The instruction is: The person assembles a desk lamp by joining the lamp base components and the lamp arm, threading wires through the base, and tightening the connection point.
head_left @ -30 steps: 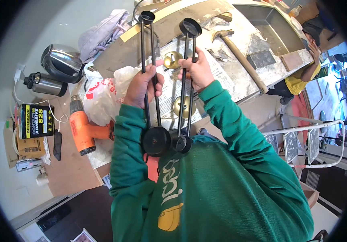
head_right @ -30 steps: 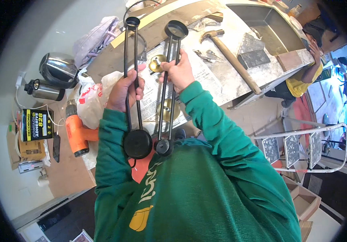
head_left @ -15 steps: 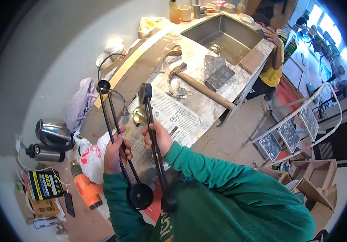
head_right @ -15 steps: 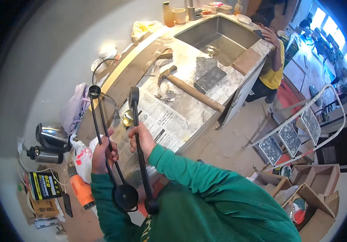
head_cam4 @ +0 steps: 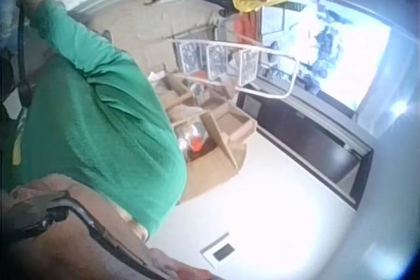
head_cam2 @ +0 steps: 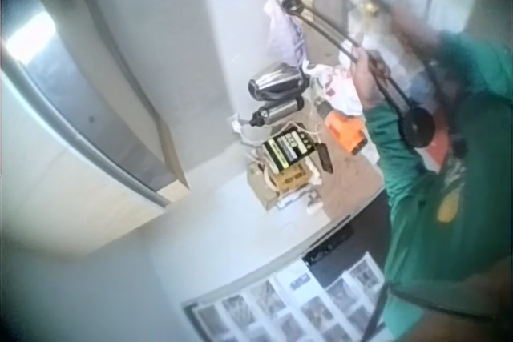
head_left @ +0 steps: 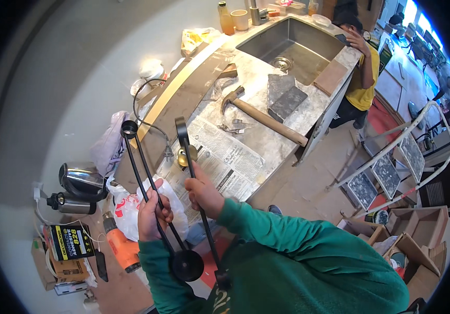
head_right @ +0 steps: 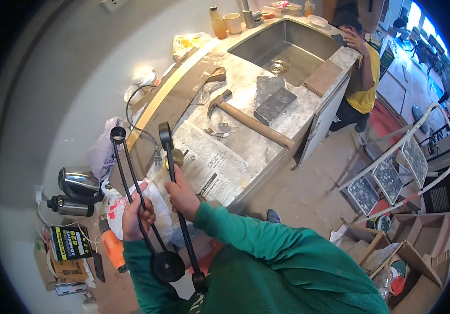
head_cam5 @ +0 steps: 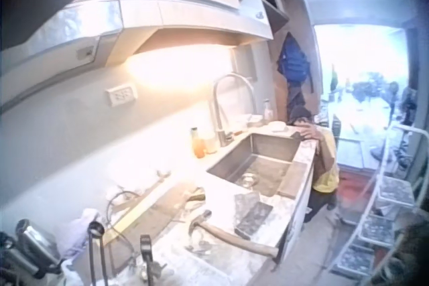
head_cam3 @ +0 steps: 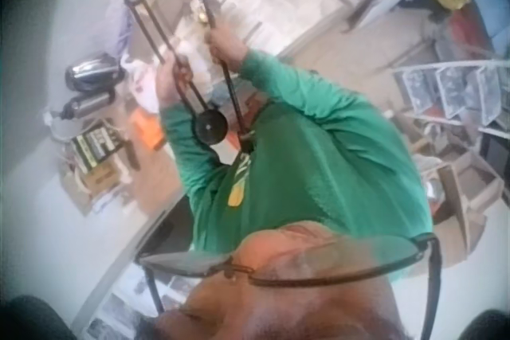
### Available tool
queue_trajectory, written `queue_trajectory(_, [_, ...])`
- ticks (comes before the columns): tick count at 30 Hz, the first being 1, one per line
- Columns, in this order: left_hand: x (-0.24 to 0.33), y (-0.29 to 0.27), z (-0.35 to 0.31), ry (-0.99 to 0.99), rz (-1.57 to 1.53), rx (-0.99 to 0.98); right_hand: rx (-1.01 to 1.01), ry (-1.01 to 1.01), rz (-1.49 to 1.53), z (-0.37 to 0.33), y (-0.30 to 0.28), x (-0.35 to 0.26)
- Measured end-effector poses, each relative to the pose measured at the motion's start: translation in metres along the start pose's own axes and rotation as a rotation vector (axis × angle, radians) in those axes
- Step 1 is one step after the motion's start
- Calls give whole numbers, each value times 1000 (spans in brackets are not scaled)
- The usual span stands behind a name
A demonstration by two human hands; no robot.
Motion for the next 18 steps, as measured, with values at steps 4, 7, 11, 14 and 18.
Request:
queue_trajectory(4, [-2, -1, -10, 40, -51, 7, -35, -260, -293, 7, 7, 17])
queue_trajectory(7, [-12, 0, -10, 94, -50, 19, -52, -332, -478, 9, 11, 19])
queue_trajectory(11, [-38, -3, -7, 129, -160, 36, -29, -340, -580, 11, 20, 25])
queue_trajectory(14, [-32, -2, -16, 189, -169, -15, 17, -386, -720, 5, 25, 3])
queue_trajectory(18, [-37, -3, -12, 134, -171, -52, 12, -514, -709, 13, 17, -7])
Point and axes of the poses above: each hand's wrist, its own z-axis towards the middle knuckle, its own y-axis out of the palm, x = y × z, the point moved 2 cm from there along z, towards the middle knuckle, and after that the axes turned 4 degrees about y, right-handed, at the moved point
